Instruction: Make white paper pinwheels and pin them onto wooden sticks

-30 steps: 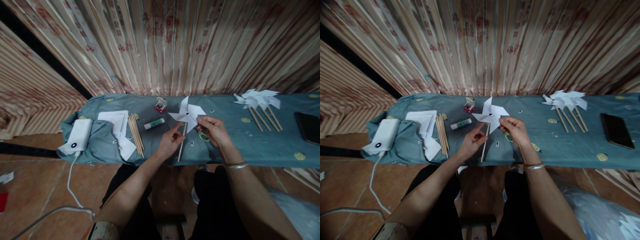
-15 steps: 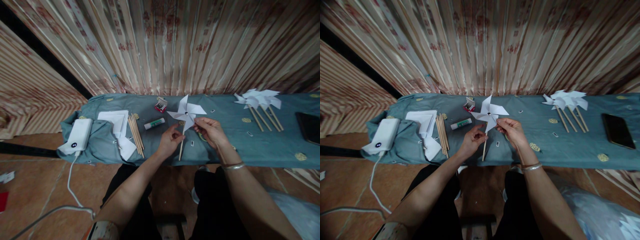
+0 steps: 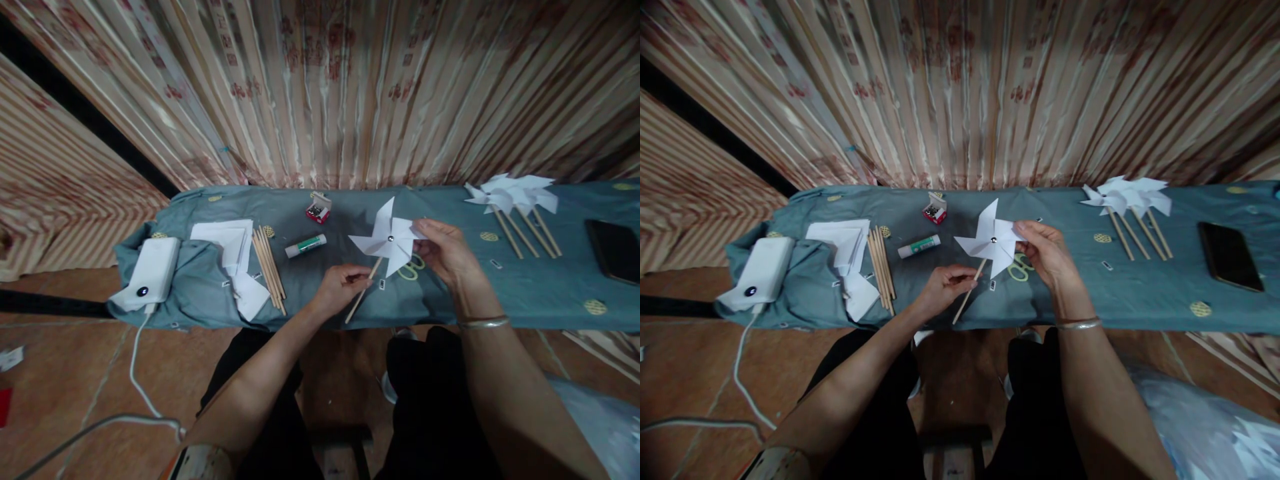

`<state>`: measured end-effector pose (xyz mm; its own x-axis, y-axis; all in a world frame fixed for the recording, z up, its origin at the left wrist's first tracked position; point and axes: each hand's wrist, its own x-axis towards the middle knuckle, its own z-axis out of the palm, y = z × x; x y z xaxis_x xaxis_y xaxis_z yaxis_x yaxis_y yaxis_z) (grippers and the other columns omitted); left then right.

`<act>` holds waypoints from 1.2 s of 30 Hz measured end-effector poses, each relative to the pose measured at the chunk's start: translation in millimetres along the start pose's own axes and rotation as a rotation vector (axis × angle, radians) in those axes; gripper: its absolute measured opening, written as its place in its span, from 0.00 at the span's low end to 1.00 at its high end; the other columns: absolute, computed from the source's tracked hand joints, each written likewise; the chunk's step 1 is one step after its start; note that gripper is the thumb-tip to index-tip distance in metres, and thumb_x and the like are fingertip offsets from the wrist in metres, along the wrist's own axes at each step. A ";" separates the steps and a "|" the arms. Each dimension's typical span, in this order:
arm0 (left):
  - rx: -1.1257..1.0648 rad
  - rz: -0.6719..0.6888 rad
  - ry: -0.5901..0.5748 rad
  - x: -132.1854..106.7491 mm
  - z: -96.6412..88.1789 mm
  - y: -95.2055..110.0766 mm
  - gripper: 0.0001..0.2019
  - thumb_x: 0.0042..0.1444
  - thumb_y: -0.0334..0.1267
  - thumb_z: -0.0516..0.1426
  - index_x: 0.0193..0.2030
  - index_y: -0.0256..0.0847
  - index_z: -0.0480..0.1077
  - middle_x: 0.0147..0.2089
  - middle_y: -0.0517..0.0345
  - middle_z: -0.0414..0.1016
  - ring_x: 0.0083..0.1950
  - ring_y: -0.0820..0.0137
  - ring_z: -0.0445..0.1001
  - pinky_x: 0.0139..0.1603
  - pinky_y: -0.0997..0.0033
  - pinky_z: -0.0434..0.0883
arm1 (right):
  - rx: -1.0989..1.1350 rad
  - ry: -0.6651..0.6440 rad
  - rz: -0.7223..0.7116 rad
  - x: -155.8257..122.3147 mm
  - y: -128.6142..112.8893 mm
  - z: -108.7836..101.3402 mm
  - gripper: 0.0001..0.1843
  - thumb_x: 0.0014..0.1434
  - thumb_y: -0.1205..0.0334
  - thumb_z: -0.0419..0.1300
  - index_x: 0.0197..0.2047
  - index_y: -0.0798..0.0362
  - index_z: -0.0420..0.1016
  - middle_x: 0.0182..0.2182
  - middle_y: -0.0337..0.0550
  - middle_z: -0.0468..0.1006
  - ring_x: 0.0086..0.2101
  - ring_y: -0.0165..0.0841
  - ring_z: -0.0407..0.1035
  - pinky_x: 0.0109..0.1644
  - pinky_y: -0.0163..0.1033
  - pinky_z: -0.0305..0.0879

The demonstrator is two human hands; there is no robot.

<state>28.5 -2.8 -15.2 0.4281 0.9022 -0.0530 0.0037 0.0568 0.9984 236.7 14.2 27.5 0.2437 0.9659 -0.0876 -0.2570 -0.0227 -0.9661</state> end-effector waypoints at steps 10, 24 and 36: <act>-0.063 -0.012 0.021 0.8 0.0 0.3 0.09 0.44 0.33 0.64 0.35 0.35 0.81 0.27 0.57 0.74 0.29 0.74 0.67 0.31 0.77 0.64 | -0.007 0.030 0.005 -5.7 -2.0 -0.4 0.13 0.35 0.58 0.77 0.24 0.50 0.80 0.24 0.35 0.78 0.23 0.24 0.70 0.29 0.29 0.73; 0.016 -0.037 -0.153 -4.4 -1.1 -5.0 0.11 0.48 0.36 0.63 0.38 0.36 0.81 0.30 0.57 0.75 0.29 0.75 0.67 0.31 0.77 0.62 | -0.119 -0.131 0.178 -6.0 -10.8 -6.9 0.17 0.34 0.53 0.76 0.28 0.49 0.82 0.24 0.37 0.81 0.24 0.29 0.73 0.27 0.31 0.69; -0.147 -0.099 -0.170 -3.0 2.7 -3.8 0.13 0.43 0.40 0.66 0.36 0.34 0.80 0.23 0.62 0.69 0.25 0.78 0.61 0.28 0.77 0.58 | -0.266 -0.214 0.073 -8.9 -7.6 -0.8 0.15 0.39 0.59 0.74 0.34 0.49 0.84 0.30 0.39 0.83 0.28 0.30 0.74 0.34 0.35 0.70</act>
<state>29.6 -6.9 -18.7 0.5779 0.8051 -0.1336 -0.0733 0.2143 0.9740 237.2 5.6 35.4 0.0253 0.9907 -0.1334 -0.0065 -0.1332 -0.9911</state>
